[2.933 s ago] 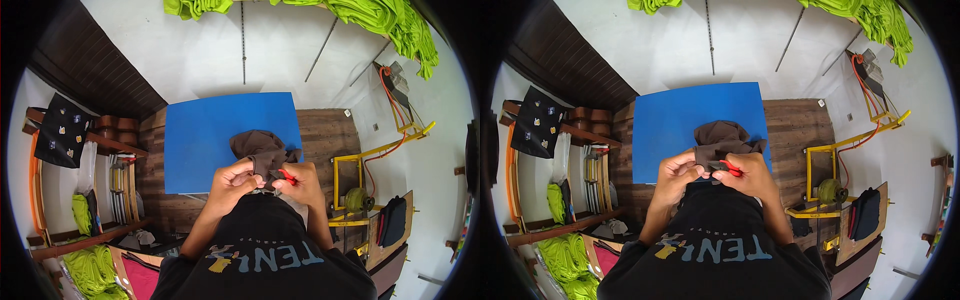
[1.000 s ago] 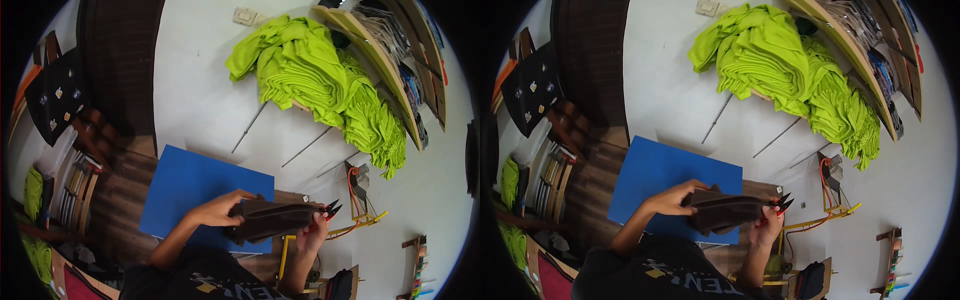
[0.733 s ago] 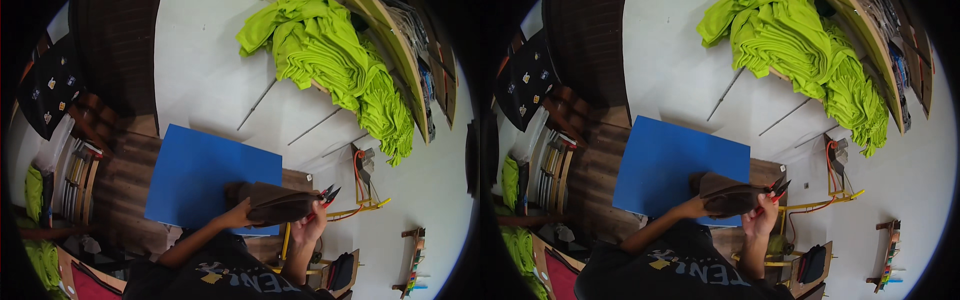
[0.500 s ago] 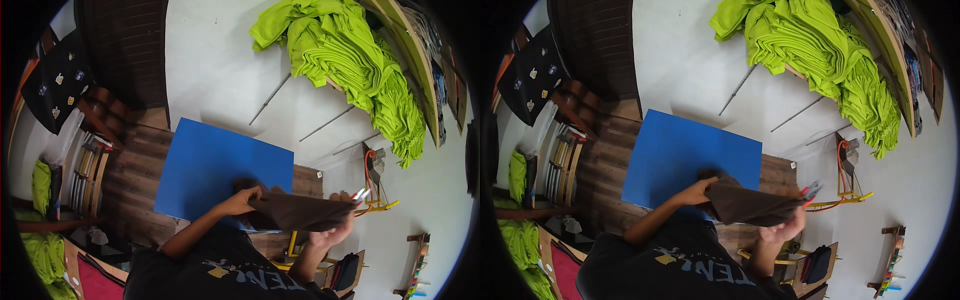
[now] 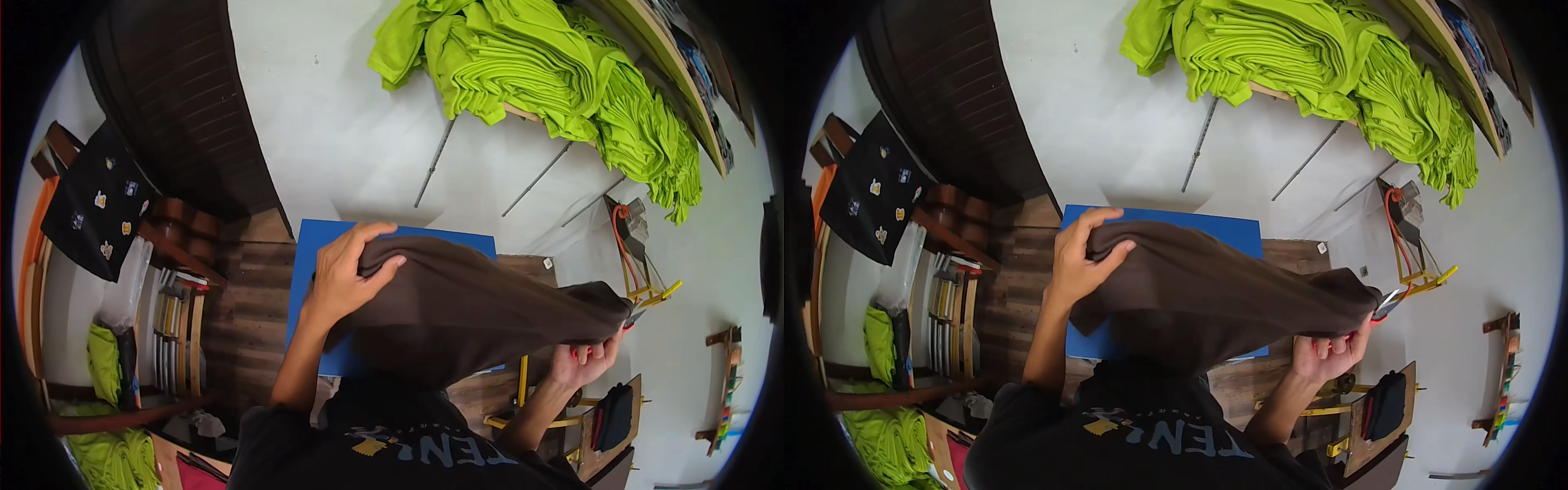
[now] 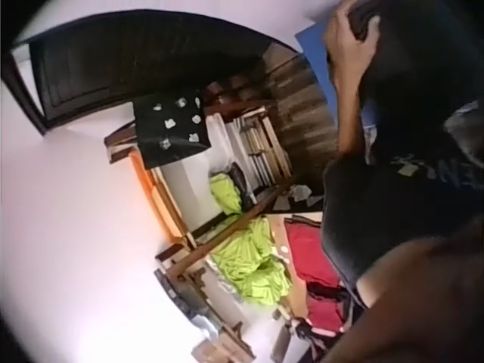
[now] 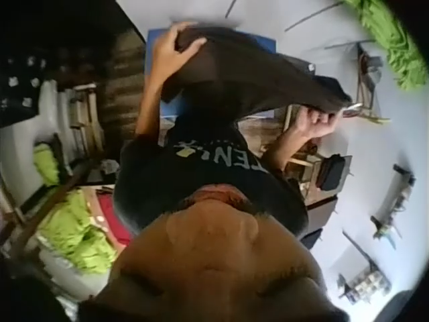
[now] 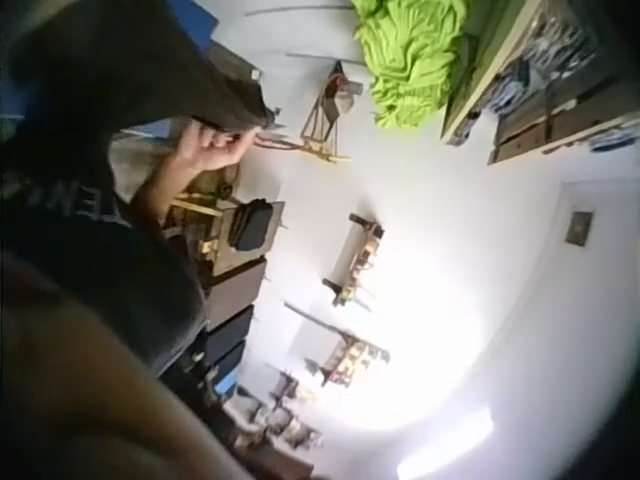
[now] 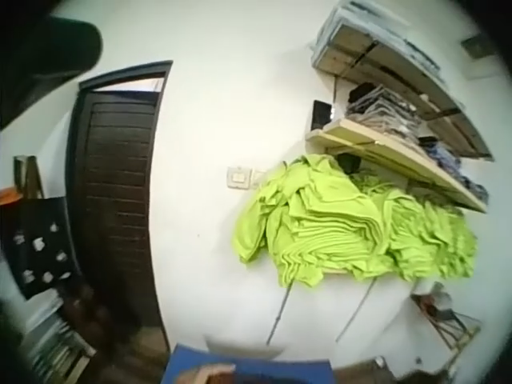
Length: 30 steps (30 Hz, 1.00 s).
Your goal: Trimming loose threads from a brown piece of fabric using a small pair of nippers.
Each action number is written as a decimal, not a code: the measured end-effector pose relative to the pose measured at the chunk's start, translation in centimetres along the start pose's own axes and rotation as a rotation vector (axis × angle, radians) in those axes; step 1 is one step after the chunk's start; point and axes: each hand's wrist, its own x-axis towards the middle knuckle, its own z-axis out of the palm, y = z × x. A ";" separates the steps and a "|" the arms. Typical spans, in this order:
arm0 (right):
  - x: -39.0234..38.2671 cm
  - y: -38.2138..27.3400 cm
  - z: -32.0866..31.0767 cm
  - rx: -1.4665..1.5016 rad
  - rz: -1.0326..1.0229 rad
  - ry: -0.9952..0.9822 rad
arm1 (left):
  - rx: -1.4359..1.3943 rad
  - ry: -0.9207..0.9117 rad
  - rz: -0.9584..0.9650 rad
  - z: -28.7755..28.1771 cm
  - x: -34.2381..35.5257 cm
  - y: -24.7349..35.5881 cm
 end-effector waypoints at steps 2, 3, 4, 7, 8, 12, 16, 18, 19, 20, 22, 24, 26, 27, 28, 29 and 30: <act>0.8 -1.4 -0.5 -0.184 0.018 -0.206 | 0.126 -0.070 -0.144 0.7 0.9 0.7; 0.9 -2.4 -1.0 -0.187 0.008 -0.206 | 0.184 -0.109 -0.163 1.1 1.2 0.9; 1.4 -3.9 -1.6 -0.209 -0.033 -0.198 | 0.195 -0.097 -0.128 2.2 1.7 0.9; 1.9 -4.8 -0.6 -0.240 -0.091 -0.122 | 0.339 -0.071 -0.100 4.5 -0.2 -0.9; 1.8 -4.4 -0.2 -0.279 -0.108 -0.096 | 0.435 -0.053 -0.097 5.2 -1.2 -1.5; 0.0 -1.2 0.7 -0.470 -0.191 0.684 | -0.107 -0.137 -0.269 8.2 -5.5 2.3; -1.8 2.5 -1.8 -0.558 0.142 0.390 | -0.343 -0.447 -0.170 12.9 -7.8 7.6; -2.0 4.5 -1.2 -0.469 0.345 0.280 | -0.152 -0.383 -0.313 16.2 -9.4 7.2; -2.0 5.1 -1.1 -0.470 0.393 0.224 | -0.149 -0.376 -0.314 16.8 -9.7 6.4; -2.2 5.4 -0.7 -0.474 0.436 0.168 | -0.202 -0.355 -0.361 17.2 -9.7 5.9; -3.0 4.7 1.0 -0.492 0.348 0.227 | -0.245 -0.265 -0.431 16.7 -9.8 6.0; -2.9 3.1 0.9 -0.549 0.170 0.286 | -0.261 -0.288 -0.453 15.5 -9.2 6.2; -0.7 0.7 1.7 -0.389 0.033 0.448 | -0.285 -0.381 -0.508 14.2 -7.8 6.8; 0.6 -0.6 2.2 -0.269 0.000 0.464 | -0.285 -0.370 -0.495 14.0 -7.4 6.7; 1.1 -1.8 2.5 -0.251 -0.027 0.428 | -0.633 -0.498 -0.569 13.3 -7.3 6.9; 0.9 -2.2 3.9 -0.246 -0.055 0.432 | -0.990 -0.622 -0.632 12.3 -6.7 7.4; 0.6 -2.7 5.2 -0.240 -0.082 0.436 | -1.114 -0.672 -0.695 10.5 -6.9 8.9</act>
